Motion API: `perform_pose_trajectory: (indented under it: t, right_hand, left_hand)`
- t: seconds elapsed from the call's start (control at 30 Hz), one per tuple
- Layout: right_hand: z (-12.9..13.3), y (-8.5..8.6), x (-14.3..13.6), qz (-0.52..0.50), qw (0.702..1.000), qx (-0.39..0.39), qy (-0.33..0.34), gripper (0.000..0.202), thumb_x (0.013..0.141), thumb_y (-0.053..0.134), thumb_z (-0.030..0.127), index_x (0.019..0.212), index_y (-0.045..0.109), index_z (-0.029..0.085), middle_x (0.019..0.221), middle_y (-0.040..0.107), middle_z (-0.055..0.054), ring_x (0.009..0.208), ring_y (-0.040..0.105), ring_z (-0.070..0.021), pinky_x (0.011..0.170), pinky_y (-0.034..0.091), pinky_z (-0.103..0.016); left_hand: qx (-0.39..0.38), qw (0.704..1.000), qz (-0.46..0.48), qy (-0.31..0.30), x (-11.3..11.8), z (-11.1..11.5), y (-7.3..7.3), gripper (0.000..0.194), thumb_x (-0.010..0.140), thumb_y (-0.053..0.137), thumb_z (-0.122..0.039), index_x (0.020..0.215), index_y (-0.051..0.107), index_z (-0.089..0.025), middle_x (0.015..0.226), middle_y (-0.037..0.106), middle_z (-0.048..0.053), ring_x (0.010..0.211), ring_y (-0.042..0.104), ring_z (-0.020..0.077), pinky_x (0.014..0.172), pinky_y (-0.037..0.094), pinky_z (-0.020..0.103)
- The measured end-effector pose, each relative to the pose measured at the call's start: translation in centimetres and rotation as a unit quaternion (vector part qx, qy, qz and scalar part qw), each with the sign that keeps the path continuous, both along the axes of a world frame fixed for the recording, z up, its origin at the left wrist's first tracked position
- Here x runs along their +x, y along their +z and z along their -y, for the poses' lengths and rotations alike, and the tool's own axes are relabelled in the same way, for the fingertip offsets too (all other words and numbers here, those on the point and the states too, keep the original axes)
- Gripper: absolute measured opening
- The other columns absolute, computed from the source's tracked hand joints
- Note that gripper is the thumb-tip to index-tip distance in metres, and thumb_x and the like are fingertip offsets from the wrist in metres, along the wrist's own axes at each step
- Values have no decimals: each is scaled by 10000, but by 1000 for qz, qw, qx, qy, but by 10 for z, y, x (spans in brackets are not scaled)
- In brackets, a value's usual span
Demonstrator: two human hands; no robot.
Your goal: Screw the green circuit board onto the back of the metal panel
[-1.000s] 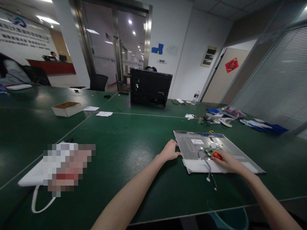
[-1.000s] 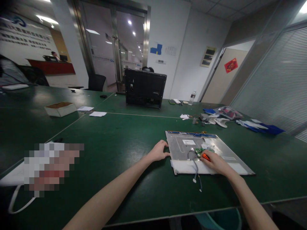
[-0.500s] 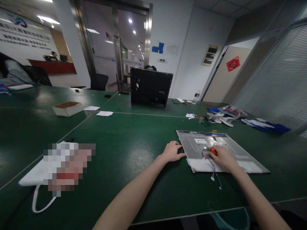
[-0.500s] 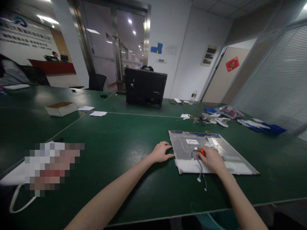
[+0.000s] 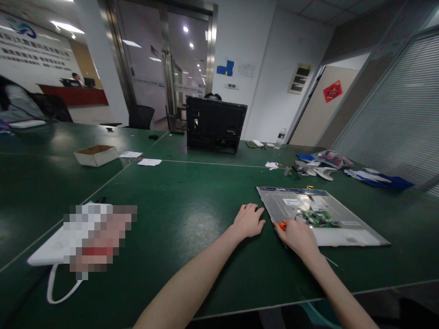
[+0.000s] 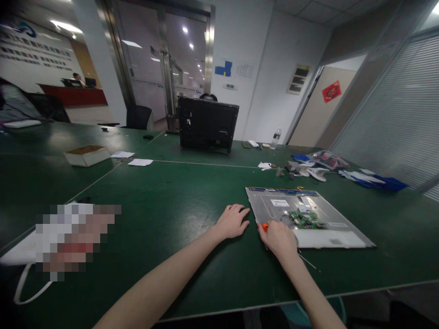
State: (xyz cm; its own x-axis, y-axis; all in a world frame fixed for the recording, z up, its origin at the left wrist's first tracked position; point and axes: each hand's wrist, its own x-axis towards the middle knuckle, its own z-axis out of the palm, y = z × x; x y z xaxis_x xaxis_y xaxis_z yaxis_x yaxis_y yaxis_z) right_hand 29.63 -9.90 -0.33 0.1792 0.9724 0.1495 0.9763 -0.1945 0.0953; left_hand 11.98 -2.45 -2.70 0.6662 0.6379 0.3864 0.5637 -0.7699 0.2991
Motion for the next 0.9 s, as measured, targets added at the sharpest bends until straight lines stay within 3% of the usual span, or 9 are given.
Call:
perform_pose_trajectory:
  t: [0.13,0.33,0.67,0.9]
  right_hand:
    - [-6,-2,-1,6,1000,11,-15,582,853,354,607,685,664,144,690,663,-194,632,656,-291,561,459,-365]
    - [-20,-8,17,7,999,12,-49,564,819,400,601,708,684,126,725,666,-223,670,661,-314,584,473,-388]
    - [-34,-9,131,-29,990,-18,-134,555,778,413,598,764,697,121,831,674,-250,804,653,-394,618,469,-457]
    - [-42,-9,204,-67,978,-15,-195,377,732,524,458,699,694,123,863,642,-327,769,656,-389,561,398,-437]
  left_hand:
    - [-3,1000,9,0,-4,6,2,326,888,469,-356,1136,568,-170,1218,535,119,1157,453,275,962,349,416]
    - [-9,1000,11,-19,-20,22,4,346,893,469,-350,1178,555,-175,1211,539,119,1153,462,267,975,351,414]
    - [-24,998,3,-61,-63,51,13,369,908,447,-344,1223,528,-168,1248,524,123,1185,453,269,1011,346,441]
    - [-36,997,-2,-74,-95,68,21,370,910,458,-332,1229,524,-157,1245,523,130,1174,464,264,1022,355,431]
